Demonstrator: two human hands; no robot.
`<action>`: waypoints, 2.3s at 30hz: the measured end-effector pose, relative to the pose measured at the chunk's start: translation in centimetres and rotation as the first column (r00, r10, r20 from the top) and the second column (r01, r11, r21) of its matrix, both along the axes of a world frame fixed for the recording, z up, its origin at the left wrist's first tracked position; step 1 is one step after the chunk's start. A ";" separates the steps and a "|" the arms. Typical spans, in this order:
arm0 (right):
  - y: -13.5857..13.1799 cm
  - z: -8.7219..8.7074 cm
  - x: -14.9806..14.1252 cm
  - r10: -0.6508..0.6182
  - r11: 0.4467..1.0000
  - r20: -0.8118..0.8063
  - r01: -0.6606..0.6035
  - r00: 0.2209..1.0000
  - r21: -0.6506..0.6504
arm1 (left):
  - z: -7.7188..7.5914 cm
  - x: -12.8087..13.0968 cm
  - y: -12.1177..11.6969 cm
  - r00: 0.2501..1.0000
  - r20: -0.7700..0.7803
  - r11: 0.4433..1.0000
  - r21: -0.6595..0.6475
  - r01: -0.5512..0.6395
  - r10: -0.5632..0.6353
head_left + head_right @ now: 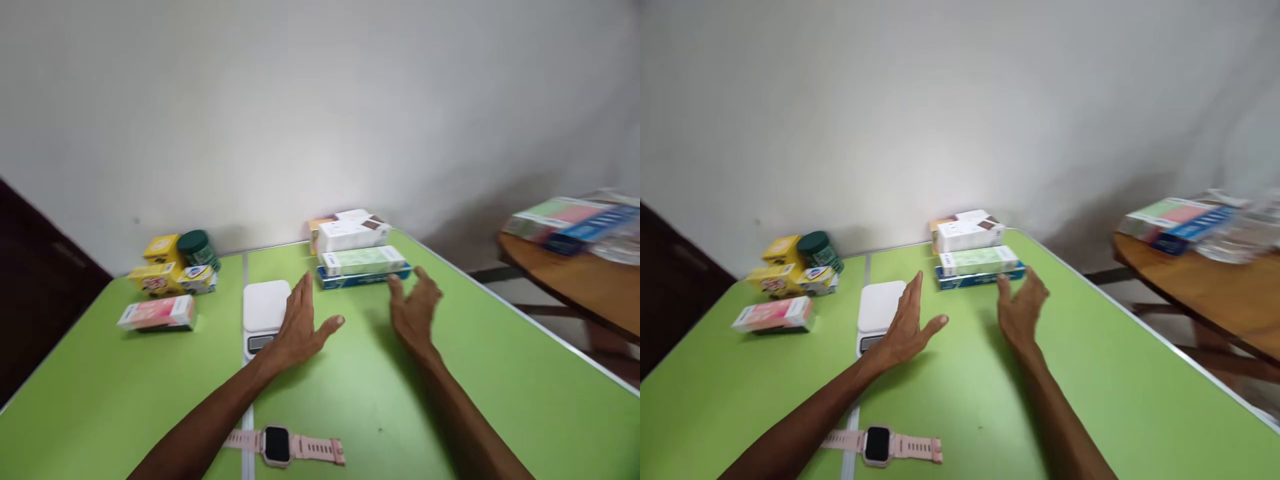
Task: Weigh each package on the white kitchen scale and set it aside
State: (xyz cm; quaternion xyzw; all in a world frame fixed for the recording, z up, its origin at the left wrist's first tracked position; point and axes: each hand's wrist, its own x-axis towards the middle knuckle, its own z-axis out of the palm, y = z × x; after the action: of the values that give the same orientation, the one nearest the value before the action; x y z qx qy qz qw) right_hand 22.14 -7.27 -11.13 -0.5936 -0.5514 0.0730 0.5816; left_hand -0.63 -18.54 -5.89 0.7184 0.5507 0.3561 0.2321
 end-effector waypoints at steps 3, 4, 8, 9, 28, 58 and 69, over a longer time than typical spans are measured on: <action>-3.2 1.9 -2.8 0.084 0.994 0.059 -0.088 0.995 0.065 | -0.3 -4.7 -5.0 0.983 -0.019 0.969 0.171 -0.177 0.183; -4.3 2.8 -4.2 0.146 0.986 0.070 -0.151 0.987 0.069 | -0.4 -6.8 -6.4 0.955 -0.012 0.930 0.234 -0.284 0.295; -9.9 6.1 -12.8 0.553 0.832 0.037 -0.554 0.832 0.018 | -1.0 -17.3 -10.2 0.668 0.109 0.585 0.394 -0.709 0.736; -11.3 6.4 -15.5 0.662 0.749 0.005 -0.662 0.749 -0.024 | -1.2 -19.9 -10.9 0.563 0.144 0.474 0.395 -0.787 0.814; -18.6 3.8 -38.2 0.785 0.425 -0.387 -0.875 0.483 -0.231 | -4.3 -29.8 -11.8 0.240 0.281 0.216 0.115 -0.970 0.929; -8.7 -0.7 -10.6 0.454 0.744 -0.421 -0.594 0.785 -0.306 | -5.2 -14.8 -10.5 0.783 0.340 0.851 -0.134 -0.507 0.520; -9.2 0.2 -10.8 0.563 0.729 -0.259 -0.620 0.785 -0.291 | -5.1 -14.7 -10.3 0.822 0.290 0.869 -0.091 -0.487 0.491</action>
State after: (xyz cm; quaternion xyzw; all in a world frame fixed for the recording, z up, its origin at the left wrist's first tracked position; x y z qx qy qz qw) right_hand 11.37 -16.48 -10.89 -0.4752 -0.6425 0.3998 0.4489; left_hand -15.33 -28.84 -11.02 0.4883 0.6761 0.5061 0.2198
